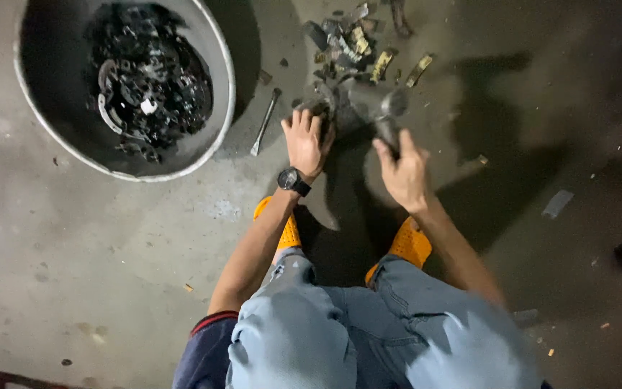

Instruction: The person repeatedly places small metal pieces on a block and strikes them with a hammer to break them into smaller fragments. The broken pieces are collected in a nearby bucket.

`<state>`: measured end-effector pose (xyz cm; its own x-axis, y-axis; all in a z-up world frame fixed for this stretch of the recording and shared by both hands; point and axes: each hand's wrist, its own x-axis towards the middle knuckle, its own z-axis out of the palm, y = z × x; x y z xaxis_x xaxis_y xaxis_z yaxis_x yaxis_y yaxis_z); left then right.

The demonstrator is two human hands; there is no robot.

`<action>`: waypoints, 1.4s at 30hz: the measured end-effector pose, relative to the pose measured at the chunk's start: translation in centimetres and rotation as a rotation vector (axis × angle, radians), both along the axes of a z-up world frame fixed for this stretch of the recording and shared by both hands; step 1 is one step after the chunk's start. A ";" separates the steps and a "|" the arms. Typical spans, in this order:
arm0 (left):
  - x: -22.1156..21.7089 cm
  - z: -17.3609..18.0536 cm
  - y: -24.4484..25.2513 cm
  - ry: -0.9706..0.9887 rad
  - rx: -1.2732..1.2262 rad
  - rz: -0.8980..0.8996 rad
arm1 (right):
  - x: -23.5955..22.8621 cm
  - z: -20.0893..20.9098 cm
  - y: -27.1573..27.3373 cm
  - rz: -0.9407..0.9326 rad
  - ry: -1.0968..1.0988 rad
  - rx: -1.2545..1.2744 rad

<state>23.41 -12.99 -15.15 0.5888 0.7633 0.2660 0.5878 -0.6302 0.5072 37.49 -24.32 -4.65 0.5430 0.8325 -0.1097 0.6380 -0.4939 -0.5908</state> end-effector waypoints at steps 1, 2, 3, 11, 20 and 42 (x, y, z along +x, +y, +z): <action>0.2 0.2 0.2 0.015 0.003 -0.030 | 0.6 1.7 0.8 0.016 0.004 0.202; 0.4 0.4 0.5 0.029 0.007 -0.060 | 1.1 3.5 1.5 0.033 0.006 0.404; 0.4 0.4 0.3 0.035 -0.002 -0.058 | 1.0 1.5 0.1 0.034 0.013 0.396; 0.4 0.4 0.5 -0.060 0.010 -0.111 | -0.2 -9.8 -1.5 -0.050 -0.028 -0.243; 0.5 0.6 0.2 -0.121 0.053 -0.105 | 0.8 -2.8 0.2 0.031 0.139 0.749; -2.1 2.9 1.9 -0.450 -0.977 0.198 | 3.5 -2.9 -14.5 -0.378 0.319 -0.170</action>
